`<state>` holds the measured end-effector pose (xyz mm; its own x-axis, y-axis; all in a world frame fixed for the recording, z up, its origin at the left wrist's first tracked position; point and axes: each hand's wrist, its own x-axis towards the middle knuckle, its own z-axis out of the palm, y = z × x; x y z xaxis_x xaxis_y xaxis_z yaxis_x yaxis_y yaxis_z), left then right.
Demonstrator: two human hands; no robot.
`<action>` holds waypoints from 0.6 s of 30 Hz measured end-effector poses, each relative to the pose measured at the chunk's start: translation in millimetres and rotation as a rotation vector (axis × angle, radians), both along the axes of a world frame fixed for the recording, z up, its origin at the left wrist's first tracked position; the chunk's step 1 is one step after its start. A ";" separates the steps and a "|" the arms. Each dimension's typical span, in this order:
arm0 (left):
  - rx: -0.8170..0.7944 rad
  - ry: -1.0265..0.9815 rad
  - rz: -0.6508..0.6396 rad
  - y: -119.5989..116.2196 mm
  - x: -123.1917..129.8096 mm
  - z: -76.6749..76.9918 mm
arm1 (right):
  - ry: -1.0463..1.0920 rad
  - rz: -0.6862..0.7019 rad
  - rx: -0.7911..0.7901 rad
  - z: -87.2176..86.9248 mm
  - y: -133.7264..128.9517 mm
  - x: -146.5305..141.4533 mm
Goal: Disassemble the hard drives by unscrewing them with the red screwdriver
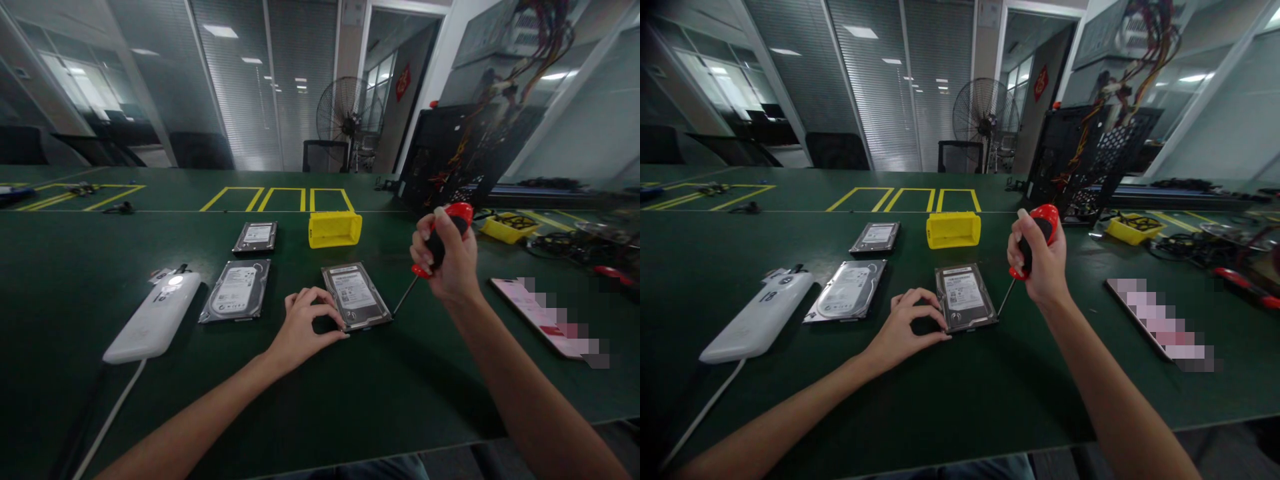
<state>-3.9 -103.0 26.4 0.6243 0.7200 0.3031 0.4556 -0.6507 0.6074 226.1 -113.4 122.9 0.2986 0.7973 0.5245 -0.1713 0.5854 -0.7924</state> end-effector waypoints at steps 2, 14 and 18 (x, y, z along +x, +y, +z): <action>-0.029 -0.046 -0.018 -0.7 0.1 0.2 | -0.017 -0.005 -0.015 0.0 0.1 0.0; -0.227 -0.220 -0.072 -1.0 0.0 -2.5 | -0.028 -0.017 -0.004 -1.5 0.4 2.4; -0.333 -0.303 -0.118 -1.6 2.0 -5.4 | -0.015 -0.016 0.018 -1.1 0.2 2.5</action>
<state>-1.9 -104.6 21.0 0.6265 0.7385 0.2493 0.1596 -0.4346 0.8863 228.6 -113.2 121.8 0.3029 0.7831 0.5431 -0.1500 0.6020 -0.7843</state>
